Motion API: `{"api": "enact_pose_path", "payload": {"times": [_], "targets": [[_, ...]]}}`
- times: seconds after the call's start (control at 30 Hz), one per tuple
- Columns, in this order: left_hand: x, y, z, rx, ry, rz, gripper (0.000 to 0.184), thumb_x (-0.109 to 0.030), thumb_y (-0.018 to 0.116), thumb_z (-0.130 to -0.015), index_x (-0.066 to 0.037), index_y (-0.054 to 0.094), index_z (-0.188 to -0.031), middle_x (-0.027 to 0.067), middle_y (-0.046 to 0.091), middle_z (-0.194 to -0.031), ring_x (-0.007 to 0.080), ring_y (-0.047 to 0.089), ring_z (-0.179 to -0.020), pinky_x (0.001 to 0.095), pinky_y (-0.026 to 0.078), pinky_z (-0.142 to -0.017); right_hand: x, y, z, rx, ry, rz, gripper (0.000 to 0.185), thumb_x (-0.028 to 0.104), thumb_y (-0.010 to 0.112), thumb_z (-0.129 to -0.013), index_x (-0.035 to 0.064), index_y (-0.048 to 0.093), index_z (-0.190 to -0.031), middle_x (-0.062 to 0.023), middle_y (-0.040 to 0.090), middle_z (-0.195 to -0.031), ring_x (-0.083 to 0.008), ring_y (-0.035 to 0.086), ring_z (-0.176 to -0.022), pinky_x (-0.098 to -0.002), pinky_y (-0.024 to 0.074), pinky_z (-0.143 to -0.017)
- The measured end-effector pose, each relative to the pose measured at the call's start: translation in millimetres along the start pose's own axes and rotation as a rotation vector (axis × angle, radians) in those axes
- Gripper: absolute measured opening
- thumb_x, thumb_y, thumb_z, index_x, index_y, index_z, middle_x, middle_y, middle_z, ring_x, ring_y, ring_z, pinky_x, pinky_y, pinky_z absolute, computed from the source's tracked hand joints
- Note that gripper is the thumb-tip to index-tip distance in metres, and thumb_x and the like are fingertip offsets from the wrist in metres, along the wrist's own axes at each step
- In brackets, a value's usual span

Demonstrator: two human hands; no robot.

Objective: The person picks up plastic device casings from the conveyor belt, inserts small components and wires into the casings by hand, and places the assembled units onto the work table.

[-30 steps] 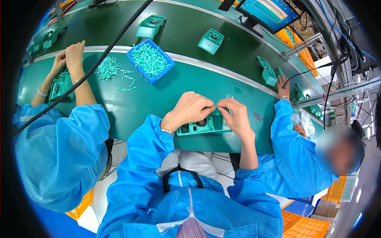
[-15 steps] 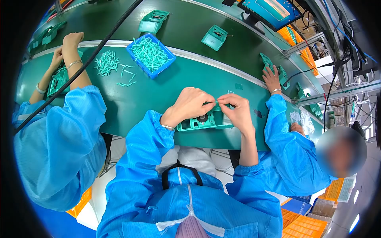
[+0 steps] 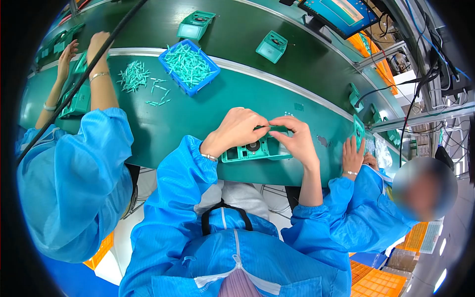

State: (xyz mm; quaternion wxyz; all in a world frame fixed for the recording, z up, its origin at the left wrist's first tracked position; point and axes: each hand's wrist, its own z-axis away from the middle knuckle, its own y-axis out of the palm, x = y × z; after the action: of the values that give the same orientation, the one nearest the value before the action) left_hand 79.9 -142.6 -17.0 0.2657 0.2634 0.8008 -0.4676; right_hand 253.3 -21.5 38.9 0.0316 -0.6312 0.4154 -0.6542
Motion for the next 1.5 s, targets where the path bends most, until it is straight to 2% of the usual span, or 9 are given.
{"api": "enact_pose_path", "payload": {"times": [0.03, 0.13, 0.5, 0.8, 0.97, 1.07, 1.23, 1.33, 1.5], "targets": [[0, 0, 0, 0.011, -0.007, -0.005, 0.019, -0.024, 0.071, -0.089, -0.008, 0.08, -0.086, 0.013, 0.074, -0.08, 0.0355, 0.07, -0.072, 0.0471, 0.052, -0.064, 3, 1, 0, 0.014, -0.091, 0.08, 0.021, -0.003, 0.08, -0.084, -0.0013, 0.08, -0.104, -0.014, 0.078, -0.104, -0.0248, 0.074, -0.093, -0.0337, 0.0584, -0.083], [-1, 0, 0, 0.03, -0.017, -0.001, 0.018, -0.023, 0.072, -0.089, -0.008, 0.079, -0.085, 0.0134, 0.072, -0.076, 0.0355, 0.069, -0.07, 0.0474, 0.051, -0.062, 3, -1, -1, 0.063, -0.03, 0.126, 0.025, 0.0, 0.081, -0.082, 0.001, 0.08, -0.107, -0.0148, 0.077, -0.101, -0.0284, 0.074, -0.09, -0.0361, 0.0582, -0.081], [0, -10, 1, 0.055, -0.07, 0.082, 0.016, -0.023, 0.078, -0.085, -0.007, 0.078, -0.085, 0.0144, 0.066, -0.066, 0.0348, 0.065, -0.061, 0.0445, 0.047, -0.057, 0, 1, 0, 0.052, -0.181, 0.171, 0.017, 0.003, 0.079, -0.087, 0.0009, 0.08, -0.104, -0.0139, 0.077, -0.094, -0.031, 0.073, -0.083, -0.0376, 0.058, -0.073], [5, -25, 8, 0.112, -0.049, 0.287, 0.022, -0.015, 0.079, -0.087, 0.0, 0.079, -0.104, 0.0145, 0.077, -0.086, 0.0254, 0.073, -0.067, 0.0365, 0.056, -0.065, 0, 1, 2, 0.024, -0.197, 0.282, 0.012, 0.002, 0.076, -0.089, -0.0006, 0.079, -0.1, -0.0145, 0.076, -0.093, -0.0307, 0.073, -0.082, -0.0379, 0.0576, -0.073], [-11, -44, 4, 0.285, -0.403, 0.453, 0.021, -0.006, 0.077, -0.088, 0.001, 0.079, -0.108, 0.0135, 0.079, -0.092, 0.0213, 0.076, -0.084, 0.0357, 0.058, -0.076, 6, 1, 5, 0.0, -0.135, 0.293, 0.011, 0.003, 0.076, -0.088, 0.0014, 0.079, -0.098, -0.0138, 0.076, -0.092, -0.0334, 0.073, -0.083, -0.0407, 0.0577, -0.074], [3, -36, 7, 0.207, -0.211, 0.331, 0.021, -0.006, 0.078, -0.089, 0.001, 0.079, -0.108, 0.014, 0.079, -0.094, 0.0214, 0.075, -0.086, 0.0348, 0.058, -0.077, 6, 2, 6, -0.003, -0.139, 0.312, 0.011, 0.004, 0.076, -0.088, 0.0018, 0.08, -0.098, -0.0137, 0.076, -0.093, -0.0336, 0.073, -0.084, -0.0408, 0.0576, -0.074], [14, -33, 8, 0.207, -0.17, 0.407, 0.019, -0.007, 0.078, -0.091, 0.0, 0.079, -0.108, 0.0146, 0.078, -0.095, 0.0232, 0.074, -0.084, 0.035, 0.058, -0.076, 5, 1, 5, 0.038, -0.162, 0.317, 0.016, 0.01, 0.081, -0.086, 0.0021, 0.08, -0.1, -0.0121, 0.076, -0.094, -0.0336, 0.073, -0.086, -0.0416, 0.0574, -0.074], [16, -32, 9, 0.2, -0.137, 0.405, 0.018, -0.008, 0.077, -0.092, 0.0, 0.08, -0.108, 0.0147, 0.078, -0.095, 0.0243, 0.074, -0.083, 0.0356, 0.058, -0.076, 7, 4, 6, 0.034, -0.198, 0.33, 0.023, 0.007, 0.083, -0.085, 0.0006, 0.08, -0.108, -0.0143, 0.076, -0.095, -0.0299, 0.072, -0.081, -0.0375, 0.0564, -0.07], [16, -30, 9, 0.171, -0.114, 0.396, 0.017, -0.008, 0.076, -0.093, 0.001, 0.079, -0.107, 0.0154, 0.078, -0.095, 0.0256, 0.074, -0.083, 0.0364, 0.058, -0.074, 13, 11, 0, -0.019, -0.302, 0.433, 0.019, 0.009, 0.082, -0.085, 0.0049, 0.081, -0.103, -0.0099, 0.076, -0.092, -0.0288, 0.072, -0.079, -0.038, 0.0562, -0.067]]}}
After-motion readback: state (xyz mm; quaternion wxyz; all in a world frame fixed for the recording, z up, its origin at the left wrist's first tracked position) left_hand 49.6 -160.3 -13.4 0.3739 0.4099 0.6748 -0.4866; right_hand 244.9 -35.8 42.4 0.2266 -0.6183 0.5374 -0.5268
